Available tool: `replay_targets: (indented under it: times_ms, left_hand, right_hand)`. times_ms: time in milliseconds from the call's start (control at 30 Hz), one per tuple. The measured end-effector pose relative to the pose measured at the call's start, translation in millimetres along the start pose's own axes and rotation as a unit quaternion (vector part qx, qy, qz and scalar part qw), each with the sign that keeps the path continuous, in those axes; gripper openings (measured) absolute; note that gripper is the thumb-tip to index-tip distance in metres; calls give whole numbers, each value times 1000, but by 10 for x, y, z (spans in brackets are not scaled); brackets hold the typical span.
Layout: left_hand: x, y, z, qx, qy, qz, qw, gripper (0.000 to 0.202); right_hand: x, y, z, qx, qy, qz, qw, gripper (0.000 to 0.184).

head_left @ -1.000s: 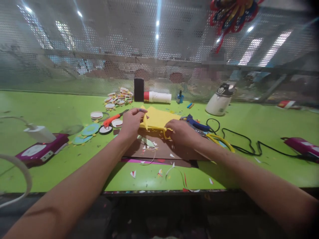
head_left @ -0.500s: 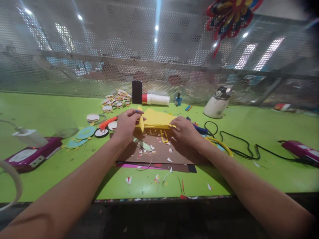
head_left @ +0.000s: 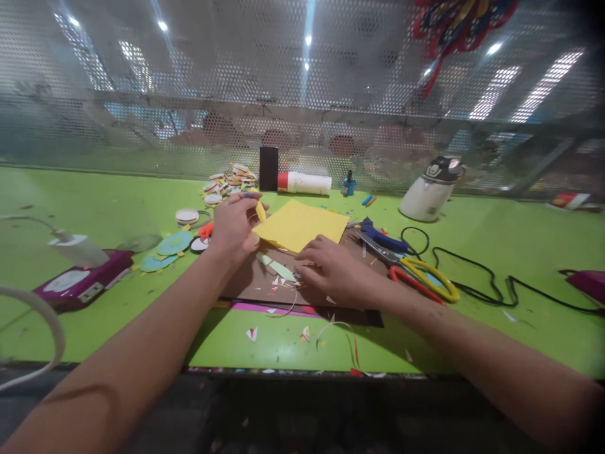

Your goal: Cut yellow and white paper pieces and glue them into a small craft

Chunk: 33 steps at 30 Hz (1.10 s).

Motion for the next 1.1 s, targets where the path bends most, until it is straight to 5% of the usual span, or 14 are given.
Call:
replay_targets:
  times_ms: [167,333,633,767,1100]
  left_hand:
    - [-22,-42,-8,-36,6,25,999,10]
    - [13,-5,48,-21,-11,24,999,10]
    - [72,47,75,17,-10,1,1000,10]
    - [84,58,69,33,-6,-21,999,11]
    - [78,127,78,112,-22,-9,993,7]
  right_hand:
    - [170,193,-219,62,-20,35,997,21]
    - [117,254,-60,68,3,43,997,19]
    - [11,-3,260,35,49,20,998,20]
    - [146,-95,418,94,-5,6,996,18]
    - [57,-143,805,164,21,148,975,25]
Point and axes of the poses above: each hand's wrist, its own z-axis away from the middle knuckle, its own y-axis out of the palm, x = y × z, the point moved 5 cm from there along -z, towards the middle knuckle, and after that the axes turned 2 degrees about -x, right-handed, at the moved point
